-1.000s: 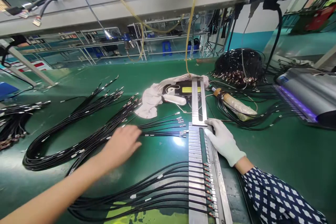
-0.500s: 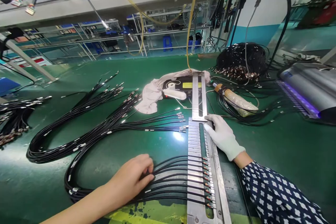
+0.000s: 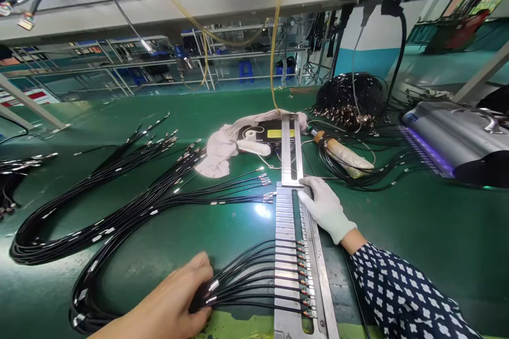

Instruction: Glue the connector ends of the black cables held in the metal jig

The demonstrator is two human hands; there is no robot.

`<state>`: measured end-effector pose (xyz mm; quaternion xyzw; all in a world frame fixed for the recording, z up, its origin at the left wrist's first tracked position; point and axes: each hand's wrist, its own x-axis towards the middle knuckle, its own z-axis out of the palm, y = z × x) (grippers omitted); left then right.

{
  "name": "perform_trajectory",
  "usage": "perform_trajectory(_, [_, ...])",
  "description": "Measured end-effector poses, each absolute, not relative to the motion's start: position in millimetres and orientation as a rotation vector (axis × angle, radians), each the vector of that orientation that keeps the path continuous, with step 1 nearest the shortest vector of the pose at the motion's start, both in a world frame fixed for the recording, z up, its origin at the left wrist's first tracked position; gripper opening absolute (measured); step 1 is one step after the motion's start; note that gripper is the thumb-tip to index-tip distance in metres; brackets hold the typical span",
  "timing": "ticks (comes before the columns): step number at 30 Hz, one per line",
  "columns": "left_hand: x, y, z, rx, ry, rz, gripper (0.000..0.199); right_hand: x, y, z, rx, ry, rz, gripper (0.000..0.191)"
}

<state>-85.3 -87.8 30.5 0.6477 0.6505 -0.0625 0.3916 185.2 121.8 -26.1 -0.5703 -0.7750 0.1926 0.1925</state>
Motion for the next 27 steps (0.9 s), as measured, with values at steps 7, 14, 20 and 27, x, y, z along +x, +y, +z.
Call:
perform_trajectory(7, [-78.4,-61.8,65.6,1.036,1.366,-0.246,0.053,185.0,120.3,-25.1,-1.615,-2.216,0.539,0.037])
perform_trajectory(14, [-78.4,-50.4,91.8,1.231,1.193,-0.054,0.047,186.4,125.4,-27.4,-1.623,-2.247,0.591,0.04])
perform_trajectory(20, [-110.1,-51.9,73.0,1.456,1.369,-0.001,0.051,182.8,122.3,-24.7,-1.632,-2.27,0.618,0.041])
perform_trajectory(27, [-126.7,-37.2,66.8,1.509,1.456,-0.077,0.053,181.4,118.4,-22.3,-1.582,-2.235,0.644,0.037])
